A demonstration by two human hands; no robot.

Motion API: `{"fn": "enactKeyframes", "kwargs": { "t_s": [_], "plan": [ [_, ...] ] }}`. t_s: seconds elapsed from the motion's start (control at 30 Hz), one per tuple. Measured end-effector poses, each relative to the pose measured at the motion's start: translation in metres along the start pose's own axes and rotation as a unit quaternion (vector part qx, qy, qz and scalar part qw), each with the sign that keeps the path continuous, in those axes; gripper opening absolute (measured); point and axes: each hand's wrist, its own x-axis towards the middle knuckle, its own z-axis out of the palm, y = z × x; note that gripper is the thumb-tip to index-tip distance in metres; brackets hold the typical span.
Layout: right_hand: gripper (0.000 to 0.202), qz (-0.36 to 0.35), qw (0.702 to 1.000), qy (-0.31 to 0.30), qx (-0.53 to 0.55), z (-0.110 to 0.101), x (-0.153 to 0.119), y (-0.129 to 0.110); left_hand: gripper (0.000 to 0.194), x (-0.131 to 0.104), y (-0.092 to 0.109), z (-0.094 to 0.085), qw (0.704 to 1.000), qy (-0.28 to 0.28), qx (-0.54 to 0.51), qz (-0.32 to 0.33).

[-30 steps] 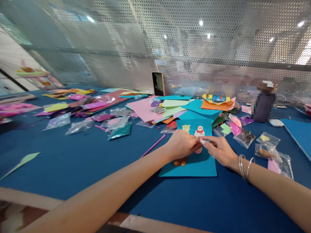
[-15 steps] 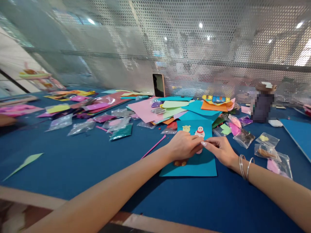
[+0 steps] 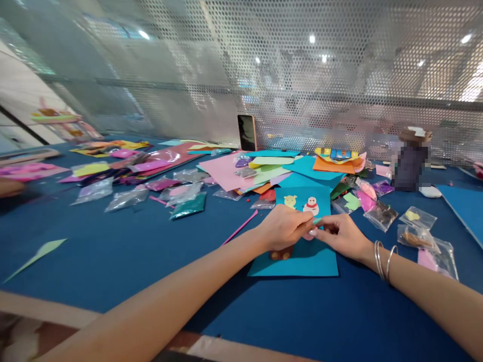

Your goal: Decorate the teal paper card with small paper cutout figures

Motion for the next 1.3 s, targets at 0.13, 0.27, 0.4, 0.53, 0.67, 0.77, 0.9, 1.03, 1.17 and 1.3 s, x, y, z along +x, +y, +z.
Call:
{"fn": "enactKeyframes", "kwargs": {
  "t_s": [0.13, 0.27, 0.4, 0.53, 0.67, 0.77, 0.9, 1.03, 1.17, 1.3],
  "plan": [
    [0.033, 0.002, 1.0, -0.007, 0.015, -0.001, -0.001, -0.005, 0.039, 0.001, -0.002, -0.003, 1.0, 0.001, 0.025, -0.005],
    [0.035, 0.018, 0.999, 0.018, 0.027, 0.0, -0.002, -0.006, 0.043, 0.001, -0.006, 0.001, 0.998, 0.03, 0.043, -0.038],
    [0.037, 0.034, 0.998, 0.034, 0.047, 0.004, -0.004, -0.007, 0.046, 0.0, -0.012, 0.003, 0.992, 0.103, 0.014, -0.074],
    [0.035, 0.038, 0.997, 0.045, 0.054, 0.005, -0.003, -0.006, 0.042, -0.001, -0.014, 0.0, 0.987, 0.15, -0.031, -0.053],
    [0.032, 0.043, 0.997, 0.055, 0.038, 0.005, -0.001, -0.001, 0.047, -0.002, -0.012, -0.003, 0.986, 0.163, -0.025, 0.01],
    [0.026, 0.02, 0.999, 0.037, 0.009, 0.006, -0.002, -0.003, 0.056, -0.001, -0.009, 0.0, 0.99, 0.137, -0.016, 0.034],
    [0.02, -0.001, 1.0, 0.008, -0.01, 0.007, -0.005, -0.01, 0.059, 0.001, -0.008, 0.007, 0.994, 0.1, -0.019, 0.035],
    [0.023, 0.012, 1.0, 0.022, -0.016, 0.007, -0.005, -0.009, 0.054, 0.001, -0.01, 0.008, 0.994, 0.103, -0.034, 0.025],
    [0.025, 0.024, 0.999, 0.04, -0.011, 0.007, -0.003, -0.004, 0.049, -0.001, -0.013, 0.006, 0.993, 0.109, -0.049, 0.008],
    [0.022, 0.007, 0.999, 0.035, -0.031, 0.007, -0.002, -0.002, 0.048, 0.0, -0.011, 0.006, 0.993, 0.111, -0.042, 0.002]
  ]
}}
